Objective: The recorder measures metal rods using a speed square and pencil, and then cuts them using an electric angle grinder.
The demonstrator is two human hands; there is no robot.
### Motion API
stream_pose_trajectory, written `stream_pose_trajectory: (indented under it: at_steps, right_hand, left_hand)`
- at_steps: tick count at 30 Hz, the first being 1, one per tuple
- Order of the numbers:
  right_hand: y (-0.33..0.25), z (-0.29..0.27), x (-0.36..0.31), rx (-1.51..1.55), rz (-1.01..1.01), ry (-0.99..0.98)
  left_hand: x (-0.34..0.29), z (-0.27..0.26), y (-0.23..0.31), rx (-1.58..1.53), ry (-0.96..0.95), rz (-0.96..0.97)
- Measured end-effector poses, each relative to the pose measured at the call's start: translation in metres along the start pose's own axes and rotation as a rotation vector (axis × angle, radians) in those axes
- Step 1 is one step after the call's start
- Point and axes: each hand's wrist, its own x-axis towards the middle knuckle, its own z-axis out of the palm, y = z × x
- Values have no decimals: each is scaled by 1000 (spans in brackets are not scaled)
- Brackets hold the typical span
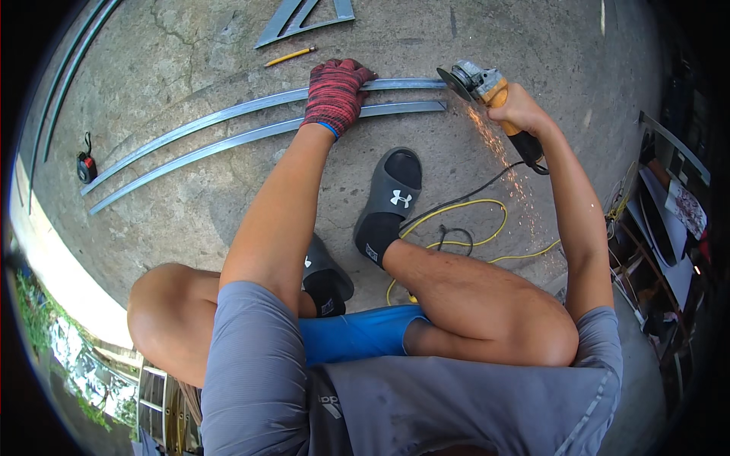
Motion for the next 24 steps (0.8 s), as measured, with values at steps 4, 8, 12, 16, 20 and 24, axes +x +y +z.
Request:
stream_pose_trajectory:
  at_steps: [4,8,12,16,20,24]
  right_hand:
    - [4,0,-3,-21,-5,-6]
    - [10,3,-6,-9,12,4]
    - [12,-1,-12,-11,25,-9]
    - [13,-2,-11,30,8,6]
    - [4,1,-4,7,13,-2]
    - [7,3,1,10,7,9]
  left_hand:
    - [-1,0,2,6,-21,-12]
    - [-4,3,-1,17,-32,-18]
    - [-1,-1,0,26,-18,-6]
    - [3,-1,1,20,2,8]
    - [0,0,-2,9,-16,-9]
    - [-2,3,-1,29,24,5]
